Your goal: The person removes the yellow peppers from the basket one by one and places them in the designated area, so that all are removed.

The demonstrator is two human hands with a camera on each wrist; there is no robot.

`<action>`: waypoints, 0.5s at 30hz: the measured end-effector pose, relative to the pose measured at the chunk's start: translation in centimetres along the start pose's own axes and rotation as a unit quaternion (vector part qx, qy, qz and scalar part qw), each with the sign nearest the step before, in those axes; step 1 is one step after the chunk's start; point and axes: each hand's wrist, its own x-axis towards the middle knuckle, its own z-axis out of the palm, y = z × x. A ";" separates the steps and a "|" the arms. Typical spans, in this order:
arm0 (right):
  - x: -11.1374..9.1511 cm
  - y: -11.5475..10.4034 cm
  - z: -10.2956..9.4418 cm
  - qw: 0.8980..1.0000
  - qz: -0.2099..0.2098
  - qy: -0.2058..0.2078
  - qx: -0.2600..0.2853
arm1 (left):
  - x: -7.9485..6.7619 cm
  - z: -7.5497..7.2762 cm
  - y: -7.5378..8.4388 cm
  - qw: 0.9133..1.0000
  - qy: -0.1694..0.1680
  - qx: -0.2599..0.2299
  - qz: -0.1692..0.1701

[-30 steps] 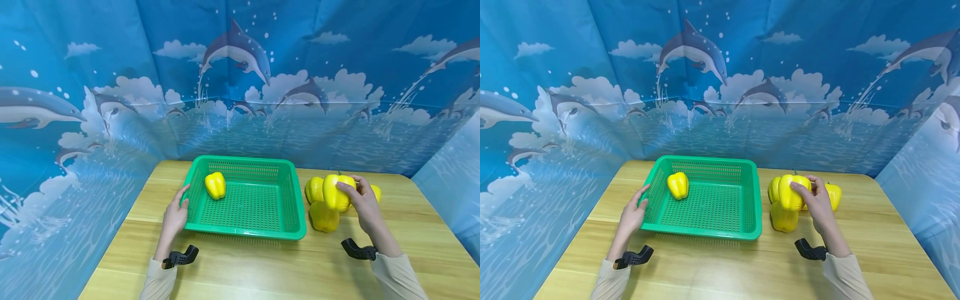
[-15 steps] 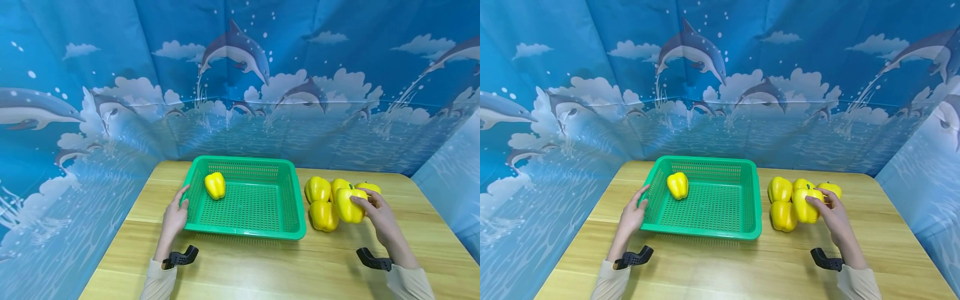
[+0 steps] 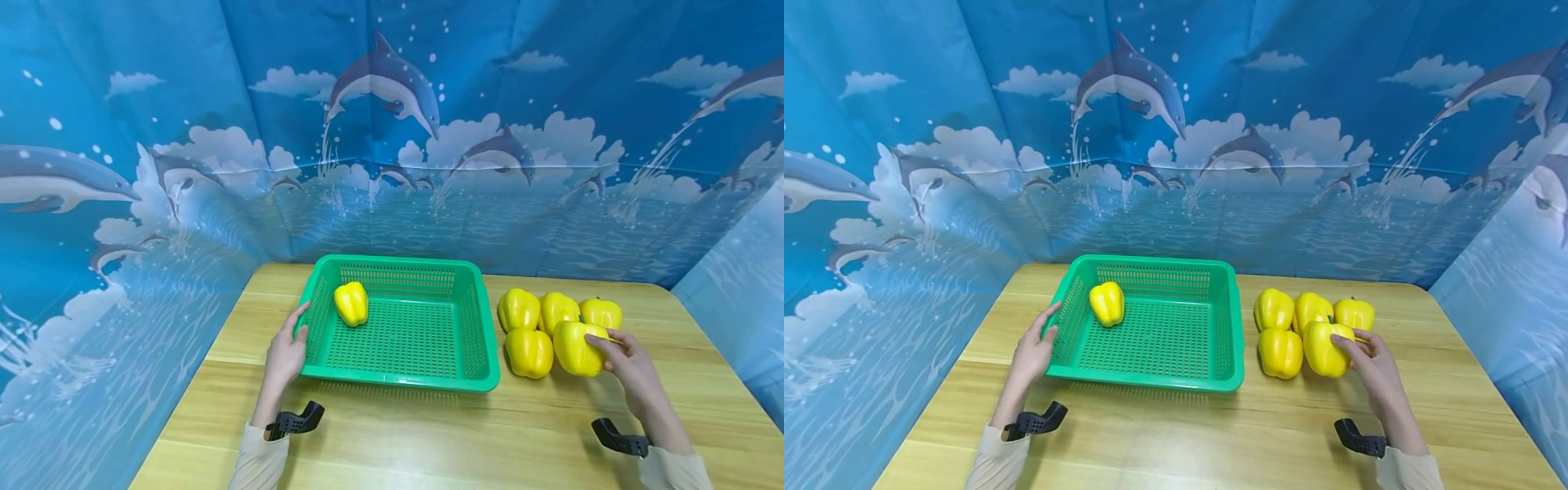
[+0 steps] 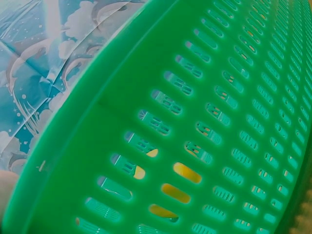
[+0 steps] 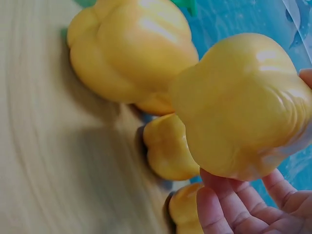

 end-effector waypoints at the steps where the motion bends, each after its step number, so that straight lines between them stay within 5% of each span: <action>1: 0.0 0.2 -0.1 1.000 0.004 -0.001 -0.003 | 0.0 0.0 0.0 1.000 0.000 0.000 -0.001; 15: 0.2 2.3 -0.1 0.998 0.051 -0.019 -0.013 | 0.0 -0.1 0.1 1.000 -0.001 0.001 0.002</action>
